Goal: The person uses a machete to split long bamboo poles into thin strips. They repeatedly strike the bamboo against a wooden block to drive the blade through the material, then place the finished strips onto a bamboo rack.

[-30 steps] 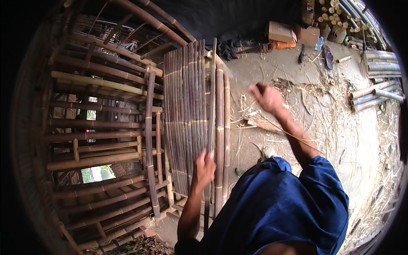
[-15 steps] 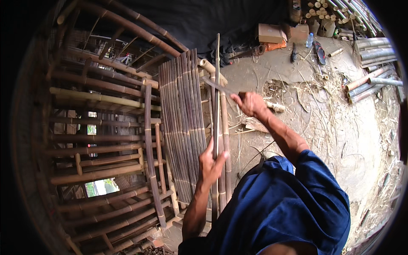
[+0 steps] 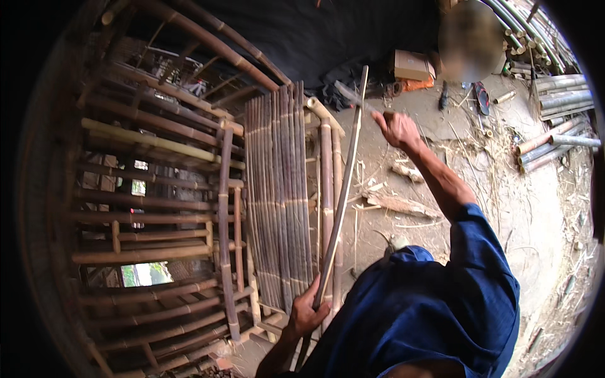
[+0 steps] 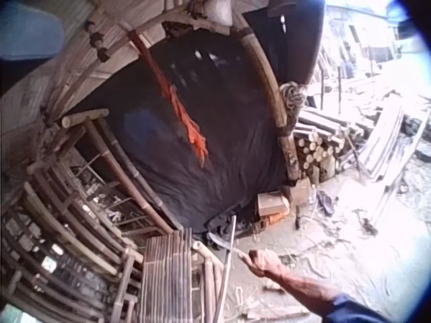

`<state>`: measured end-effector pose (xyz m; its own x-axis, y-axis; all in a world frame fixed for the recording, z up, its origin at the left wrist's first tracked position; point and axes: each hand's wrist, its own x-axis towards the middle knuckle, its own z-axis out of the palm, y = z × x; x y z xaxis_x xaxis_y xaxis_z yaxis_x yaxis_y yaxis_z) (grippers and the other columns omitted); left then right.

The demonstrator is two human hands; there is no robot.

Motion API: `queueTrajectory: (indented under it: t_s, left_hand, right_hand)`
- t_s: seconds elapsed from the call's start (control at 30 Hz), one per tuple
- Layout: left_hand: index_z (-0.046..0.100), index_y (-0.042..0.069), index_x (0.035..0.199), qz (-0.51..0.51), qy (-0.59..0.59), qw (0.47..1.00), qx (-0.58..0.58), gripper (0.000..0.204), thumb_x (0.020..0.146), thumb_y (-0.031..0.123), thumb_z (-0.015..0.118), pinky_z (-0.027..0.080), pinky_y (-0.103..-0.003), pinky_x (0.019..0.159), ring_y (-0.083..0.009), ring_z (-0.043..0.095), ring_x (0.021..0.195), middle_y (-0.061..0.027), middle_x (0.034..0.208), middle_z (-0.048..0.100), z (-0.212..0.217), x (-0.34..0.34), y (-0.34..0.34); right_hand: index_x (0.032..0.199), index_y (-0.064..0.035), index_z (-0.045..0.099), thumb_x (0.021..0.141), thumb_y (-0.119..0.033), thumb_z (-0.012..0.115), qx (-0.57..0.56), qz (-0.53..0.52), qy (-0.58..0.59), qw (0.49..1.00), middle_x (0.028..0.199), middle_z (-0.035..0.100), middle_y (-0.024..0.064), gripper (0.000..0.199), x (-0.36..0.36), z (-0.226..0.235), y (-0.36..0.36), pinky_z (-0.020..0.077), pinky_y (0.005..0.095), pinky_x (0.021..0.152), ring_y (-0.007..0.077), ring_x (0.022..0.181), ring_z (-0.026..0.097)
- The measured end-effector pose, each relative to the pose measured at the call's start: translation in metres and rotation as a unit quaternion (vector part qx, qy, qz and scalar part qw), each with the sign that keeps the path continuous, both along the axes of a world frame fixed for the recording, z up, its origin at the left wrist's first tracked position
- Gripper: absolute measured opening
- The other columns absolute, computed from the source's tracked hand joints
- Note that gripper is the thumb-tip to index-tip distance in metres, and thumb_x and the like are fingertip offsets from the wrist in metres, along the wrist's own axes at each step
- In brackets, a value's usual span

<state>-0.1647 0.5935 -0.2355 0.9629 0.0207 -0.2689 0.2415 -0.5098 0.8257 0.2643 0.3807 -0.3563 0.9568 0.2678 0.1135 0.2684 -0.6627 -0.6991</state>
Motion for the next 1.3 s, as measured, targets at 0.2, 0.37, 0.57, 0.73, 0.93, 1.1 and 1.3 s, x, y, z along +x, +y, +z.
queueTrajectory:
  t_s: [0.2, 0.37, 0.57, 0.73, 0.93, 1.1, 1.3]
  left_hand:
    - [0.037, -0.005, 0.146, 0.016, 0.143, 0.986, 0.086, 0.072, 0.088, 0.021, 0.071, 0.042, -0.025, 0.056, -0.0071, 0.046, 0.06, -0.0008, 0.065, 0.049, 0.041, -0.02, 0.011]
    - [0.052, -0.002, 0.137, 0.172, 0.102, 0.979, -0.035, 0.059, 0.09, 0.029, 0.07, 0.041, -0.022, 0.049, -0.0037, 0.048, 0.053, 0.0019, 0.062, 0.055, 0.035, -0.069, 0.02]
    - [0.057, 0.001, 0.134, 0.21, -0.027, 0.97, -0.117, 0.042, 0.105, 0.03, 0.047, 0.028, -0.021, 0.031, -0.0016, 0.035, 0.035, 0.0077, 0.049, 0.038, 0.016, 0.058, 0.029]
    - [0.048, 0.003, 0.142, 0.199, 0.026, 0.969, -0.142, 0.059, 0.099, 0.042, 0.058, 0.031, -0.02, 0.036, -0.0016, 0.037, 0.044, 0.0064, 0.061, 0.045, -0.019, 0.141, 0.029]
    - [0.055, 0.007, 0.132, 0.229, -0.018, 0.963, -0.139, 0.049, 0.093, 0.033, 0.07, 0.029, -0.02, 0.036, -0.0006, 0.036, 0.042, 0.0074, 0.06, 0.048, -0.047, 0.147, 0.015]
    - [0.049, -0.005, 0.138, 0.174, -0.019, 0.977, -0.124, 0.054, 0.09, 0.015, 0.066, 0.032, -0.02, 0.034, -0.001, 0.037, 0.04, 0.0082, 0.053, 0.045, -0.014, 0.123, 0.001]
    - [0.053, 0.002, 0.138, 0.115, 0.027, 0.984, -0.131, 0.043, 0.098, 0.016, 0.059, 0.029, -0.019, 0.039, 0.0001, 0.038, 0.044, 0.0108, 0.058, 0.042, -0.021, 0.036, -0.01]
  right_hand:
    - [0.1, -0.0037, 0.07, 0.101, -0.05, 0.043, -0.092, -0.069, -0.006, 0.993, 0.075, 0.064, 0.0285, 0.053, 0.049, -0.043, -0.032, 0.0505, 0.0495, 0.056, 0.0393, 0.066, 0.067]
    - [0.095, 0.0064, 0.07, 0.097, -0.067, 0.03, -0.016, -0.199, 0.077, 0.977, 0.087, 0.065, 0.0359, 0.084, 0.102, -0.064, -0.093, 0.0509, 0.0547, 0.077, 0.0478, 0.092, 0.066]
    - [0.111, -0.0001, 0.067, 0.093, -0.074, 0.031, 0.111, -0.041, 0.127, 0.985, 0.088, 0.07, 0.0263, 0.084, -0.043, -0.008, 0.009, 0.0562, 0.048, 0.075, 0.037, 0.081, 0.071]
    - [0.096, -0.0082, 0.062, 0.093, -0.076, 0.022, -0.018, 0.261, -0.009, 0.965, 0.056, 0.056, 0.0066, 0.079, -0.199, 0.028, 0.084, 0.0489, 0.0425, 0.045, 0.0173, 0.051, 0.059]
    - [0.099, -0.0001, 0.06, 0.09, -0.069, 0.046, 0.06, 0.282, -0.054, 0.956, 0.081, 0.066, 0.0249, 0.071, -0.198, 0.007, 0.083, 0.052, 0.0499, 0.064, 0.0436, 0.074, 0.066]
    - [0.088, -0.01, 0.064, 0.094, -0.073, 0.03, -0.057, 0.16, -0.003, 0.986, 0.074, 0.069, 0.0134, 0.071, -0.124, 0.001, 0.087, 0.0531, 0.0418, 0.051, 0.0271, 0.06, 0.067]
    - [0.079, 0.0011, 0.067, 0.097, -0.068, 0.033, -0.042, 0.013, 0.008, 0.999, 0.078, 0.067, 0.0283, 0.079, -0.038, -0.011, 0.029, 0.0531, 0.0503, 0.069, 0.0448, 0.077, 0.067]
